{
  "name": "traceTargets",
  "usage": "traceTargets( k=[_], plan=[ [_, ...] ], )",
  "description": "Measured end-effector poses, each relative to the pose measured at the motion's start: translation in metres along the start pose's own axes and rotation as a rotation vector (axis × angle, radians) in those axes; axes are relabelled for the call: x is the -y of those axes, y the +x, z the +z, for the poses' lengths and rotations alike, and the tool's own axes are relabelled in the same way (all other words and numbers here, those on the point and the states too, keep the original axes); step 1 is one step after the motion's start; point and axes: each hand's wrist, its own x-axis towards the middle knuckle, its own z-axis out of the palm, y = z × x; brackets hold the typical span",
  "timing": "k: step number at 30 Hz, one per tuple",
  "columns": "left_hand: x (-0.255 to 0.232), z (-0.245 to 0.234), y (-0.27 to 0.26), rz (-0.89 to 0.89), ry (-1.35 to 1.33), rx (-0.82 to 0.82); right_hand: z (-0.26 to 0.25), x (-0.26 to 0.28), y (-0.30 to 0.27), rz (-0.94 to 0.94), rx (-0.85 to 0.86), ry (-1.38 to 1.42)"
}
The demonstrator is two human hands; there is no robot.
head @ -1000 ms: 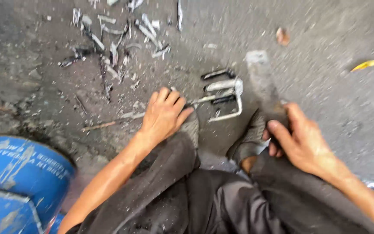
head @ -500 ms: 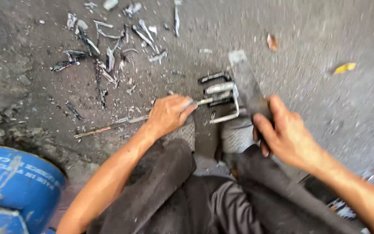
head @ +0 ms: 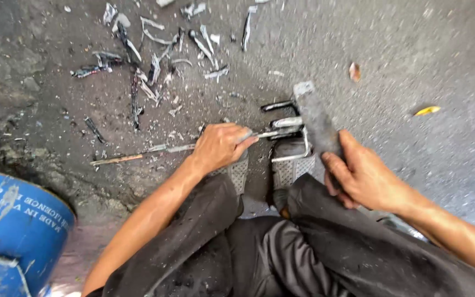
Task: The person uses a large knife to repeatedly strike and cut a metal rod on the ground. The person holds the rod with one hand and swings the knife with the other to break the rod into smaller pieces.
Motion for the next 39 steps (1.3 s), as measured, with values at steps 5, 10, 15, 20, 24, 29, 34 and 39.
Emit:
traceTargets(
  k=[5, 10, 15, 20, 24, 29, 34, 39],
  plan=[
    [0.002, 0.005, -0.006, -0.051, 0.009, 0.056, 0.004, -0.005, 0.026, -0.08, 0.069, 0.139],
    [0.004, 0.005, -0.006, 0.028, -0.007, -0.011, 0.014, 0.009, 0.046, -0.089, 0.08, 0.42],
    [-0.001, 0.006, -0.004, 0.015, 0.117, 0.01, 0.026, 0.007, 0.031, -0.103, 0.034, 0.466],
    [-0.012, 0.014, -0.027, 0.008, 0.028, -0.059, 0.027, -0.016, 0.014, -0.019, 0.099, 0.381],
    [0.0, 0.013, -0.009, 0.002, 0.135, 0.014, 0.017, -0.02, 0.012, -0.045, 0.135, 0.387],
    [0.005, 0.018, -0.009, -0.014, 0.138, 0.02, 0.012, -0.017, 0.018, -0.022, 0.152, 0.325],
    [0.014, 0.019, -0.004, -0.002, 0.158, 0.093, 0.009, 0.012, 0.024, -0.053, 0.147, 0.376],
    [0.008, 0.014, -0.005, 0.016, 0.142, 0.043, 0.023, 0.018, 0.047, -0.062, 0.098, 0.418]
  ],
)
